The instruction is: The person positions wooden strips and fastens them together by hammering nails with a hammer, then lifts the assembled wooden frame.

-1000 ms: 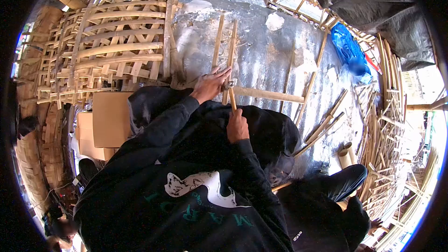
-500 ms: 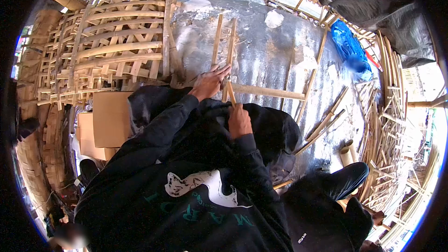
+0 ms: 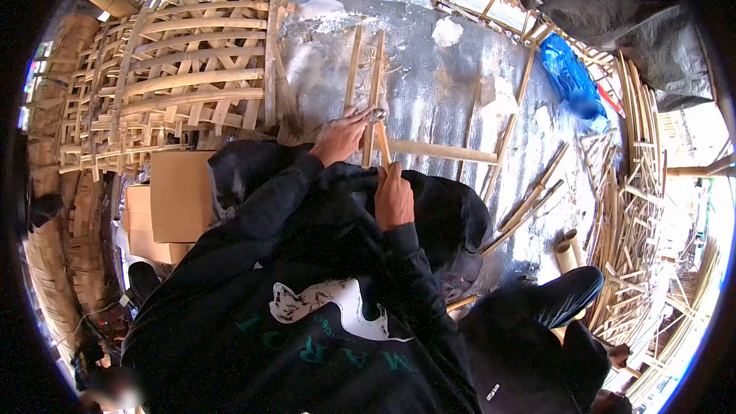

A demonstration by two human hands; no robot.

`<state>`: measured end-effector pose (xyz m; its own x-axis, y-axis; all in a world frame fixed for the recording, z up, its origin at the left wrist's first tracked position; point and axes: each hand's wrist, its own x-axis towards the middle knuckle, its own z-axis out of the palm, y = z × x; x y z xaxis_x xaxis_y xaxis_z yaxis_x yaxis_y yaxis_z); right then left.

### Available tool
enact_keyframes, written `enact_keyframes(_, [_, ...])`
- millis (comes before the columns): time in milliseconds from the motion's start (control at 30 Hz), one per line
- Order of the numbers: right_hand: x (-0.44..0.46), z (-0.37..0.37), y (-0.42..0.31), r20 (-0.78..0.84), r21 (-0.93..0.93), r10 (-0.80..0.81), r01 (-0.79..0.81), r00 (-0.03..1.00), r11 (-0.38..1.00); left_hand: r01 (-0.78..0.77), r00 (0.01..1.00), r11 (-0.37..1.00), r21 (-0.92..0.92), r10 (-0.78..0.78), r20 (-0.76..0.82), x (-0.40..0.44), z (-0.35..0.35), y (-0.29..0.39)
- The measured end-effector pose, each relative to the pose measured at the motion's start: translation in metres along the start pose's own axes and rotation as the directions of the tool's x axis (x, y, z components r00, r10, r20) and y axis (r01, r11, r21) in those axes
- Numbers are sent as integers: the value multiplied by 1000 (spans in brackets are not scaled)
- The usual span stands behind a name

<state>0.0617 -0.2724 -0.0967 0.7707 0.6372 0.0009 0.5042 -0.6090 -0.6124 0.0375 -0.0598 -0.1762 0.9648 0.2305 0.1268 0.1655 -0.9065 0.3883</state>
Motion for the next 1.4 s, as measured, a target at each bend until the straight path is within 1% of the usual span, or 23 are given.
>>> enact_keyframes(133, [-6, 9, -5, -59, 111, 42, -36, 997, 993, -3, 1000, 999, 36, 3, 6, -2, 4, -5])
enact_keyframes(167, [-9, 23, 6, 17, 47, 106, -107, 994, 993, -9, 1000, 999, 47, 9, 1, 0, 5, -5])
enact_keyframes(200, [-12, 32, 16, 87, -23, 173, -171, 981, 985, -61, 996, 998, -16, 59, -66, 0, 13, -11])
enact_keyframes(300, [-13, 37, 28, 113, -92, 104, -94, 988, 991, -83, 992, 996, -45, 78, -99, 3, 15, -12])
enact_keyframes(367, [-8, 33, 28, 115, -80, 60, -51, 992, 995, -90, 985, 996, 19, 92, -145, -1, 12, -11])
enact_keyframes(433, [-2, 15, 11, -2, -3, -32, 32, 999, 999, -62, 996, 997, 44, 64, -64, -1, 11, -11])
enact_keyframes(500, [0, 12, -1, -53, 16, 1, 0, 999, 1000, -67, 996, 997, 27, 68, -64, 3, 15, -12])
enact_keyframes(600, [-8, 33, 15, -121, 70, 70, -62, 990, 996, -74, 996, 997, -2, 73, -52, 0, 12, -10])
enact_keyframes(667, [-18, 55, 46, 96, -99, 119, -109, 988, 989, 60, 994, 998, -27, -57, 91, 0, -14, 5])
enact_keyframes(700, [-16, 49, 45, 96, -99, 116, -107, 989, 989, 62, 994, 998, -27, -59, 89, 1, -4, 1])
enact_keyframes(767, [-8, 28, 32, 116, -110, 50, -37, 992, 993, -48, 989, 996, -74, 38, -141, 5, 35, -21])
enact_keyframes(800, [-6, 23, 29, 54, -53, -56, 59, 997, 997, -204, 936, 979, -12, 191, -296, 7, 52, -29])
enact_keyframes(833, [-8, 17, 21, 57, -53, -53, 56, 997, 997, -203, 937, 979, -15, 190, -293, 2, 38, -20])
enact_keyframes(900, [-4, 11, 5, -36, 3, 11, -11, 999, 1000, -34, 997, 997, 63, 39, -72, -1, 11, -8])
enact_keyframes(967, [-6, 20, 3, -92, 58, 24, -19, 995, 998, -55, 994, 994, 97, 64, -91, -1, 18, -13])
enact_keyframes(1033, [-11, 35, 17, 38, 17, 181, -181, 983, 983, -40, 999, 999, -8, 40, -24, 2, 16, -12])
enact_keyframes(1067, [-16, 43, 31, 119, -104, 195, -183, 974, 978, -50, 998, 999, -12, 50, -28, 3, 13, -8])
enact_keyframes(1133, [-16, 37, 35, 127, -105, 162, -149, 979, 983, 30, 998, 999, -13, -30, 53, 1, -11, 3])
enact_keyframes(1233, [-10, 30, 27, 118, -15, 43, -41, 992, 999, 15, 1000, 999, -51, -16, -22, 6, -1, 0])
enact_keyframes(1267, [-10, 27, 22, 58, 40, 32, -34, 998, 999, 44, 997, 997, -67, -40, 65, 2, -1, -2])
enact_keyframes(1300, [-7, 19, 14, -6, 91, 19, -18, 1000, 996, 60, 997, 996, -65, -57, 55, 1, 3, -6])
enact_keyframes(1333, [-7, 16, 5, -55, 83, 18, -13, 998, 996, -5, 999, 1000, -11, 5, -36, 1, 12, -12])
enact_keyframes(1400, [-5, 30, 12, -56, 102, 39, -33, 998, 994, -80, 983, 995, 68, 89, -158, 0, 29, -20])
